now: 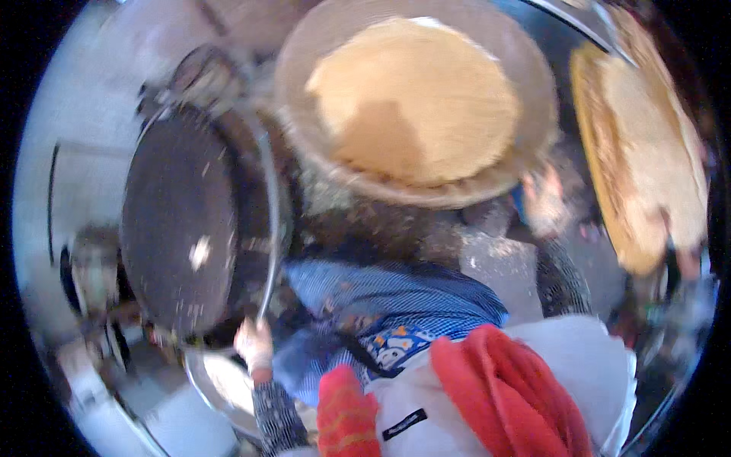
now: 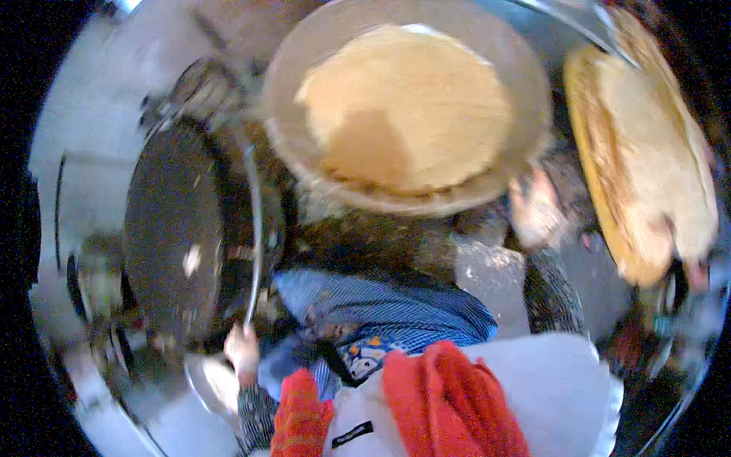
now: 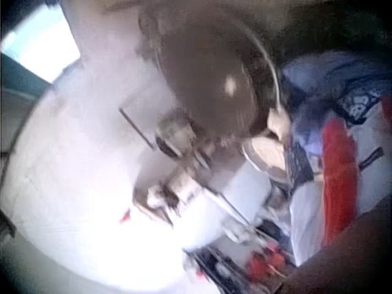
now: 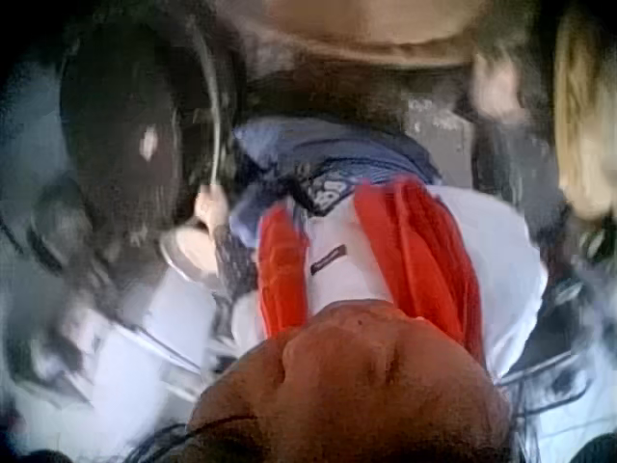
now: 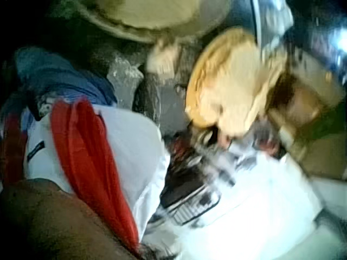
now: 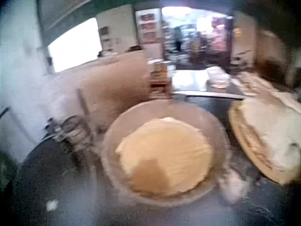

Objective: The person prepares flatbread by spreading batter on a heated griddle with a wooden stick, flipping and rotating the bread using a blue scraper, and then removing it from the griddle to place it on a stack.

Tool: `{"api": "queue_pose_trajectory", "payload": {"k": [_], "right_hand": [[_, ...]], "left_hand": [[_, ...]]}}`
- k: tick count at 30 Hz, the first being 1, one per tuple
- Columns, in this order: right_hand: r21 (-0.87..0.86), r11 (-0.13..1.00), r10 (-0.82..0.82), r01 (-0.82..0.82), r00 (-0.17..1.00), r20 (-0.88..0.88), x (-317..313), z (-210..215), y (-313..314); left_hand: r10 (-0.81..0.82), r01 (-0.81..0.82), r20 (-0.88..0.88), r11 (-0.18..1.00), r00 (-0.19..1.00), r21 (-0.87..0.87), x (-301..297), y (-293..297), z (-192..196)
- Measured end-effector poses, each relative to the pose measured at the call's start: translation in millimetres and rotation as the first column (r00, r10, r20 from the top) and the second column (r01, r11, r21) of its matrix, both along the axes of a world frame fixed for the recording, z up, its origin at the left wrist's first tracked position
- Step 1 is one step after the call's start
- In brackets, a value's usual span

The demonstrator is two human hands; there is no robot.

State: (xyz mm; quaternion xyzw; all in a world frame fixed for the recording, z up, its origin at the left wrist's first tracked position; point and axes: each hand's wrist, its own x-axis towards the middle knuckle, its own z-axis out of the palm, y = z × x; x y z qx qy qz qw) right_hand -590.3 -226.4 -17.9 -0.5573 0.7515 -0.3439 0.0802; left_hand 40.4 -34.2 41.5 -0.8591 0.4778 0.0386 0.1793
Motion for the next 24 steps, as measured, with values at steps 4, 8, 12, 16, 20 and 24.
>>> {"api": "queue_pose_trajectory", "payload": {"k": [4, 8, 12, 16, 20, 24], "right_hand": [[0.597, 0.799, 0.26, 0.065, 0.859, -0.441, -29, -89, 46], [0.327, 0.938, 0.131, 0.114, 0.756, -0.641, -51, -143, 77], [0.392, 0.92, 0.113, -0.02, 0.97, -0.216, -50, -117, 92], [0.313, 0.88, 0.08, -0.358, 0.76, 0.645, 56, -44, 82], [-0.034, 0.625, 0.58, -0.78, 0.435, 0.688, 262, 34, 10], [-0.342, -0.011, 0.909, -0.94, 0.134, -0.396, 466, 64, -62]], "left_hand": [[0.214, -0.227, -0.175, 0.972, 0.961, -0.055, -82, -88, 16], [-0.46, 0.329, -0.197, 0.82, 0.866, -0.468, -169, -146, 36], [-0.738, 0.347, -0.365, 0.617, 0.568, -0.706, -182, -82, 52], [-0.458, -0.06, -0.469, 0.665, 0.755, -0.745, -104, -5, 38], [-0.161, -0.622, -0.783, 0.521, 0.601, -0.584, -25, 50, 36], [-0.024, -0.682, -0.743, 0.378, 0.669, -0.627, 66, 93, 44]]}}
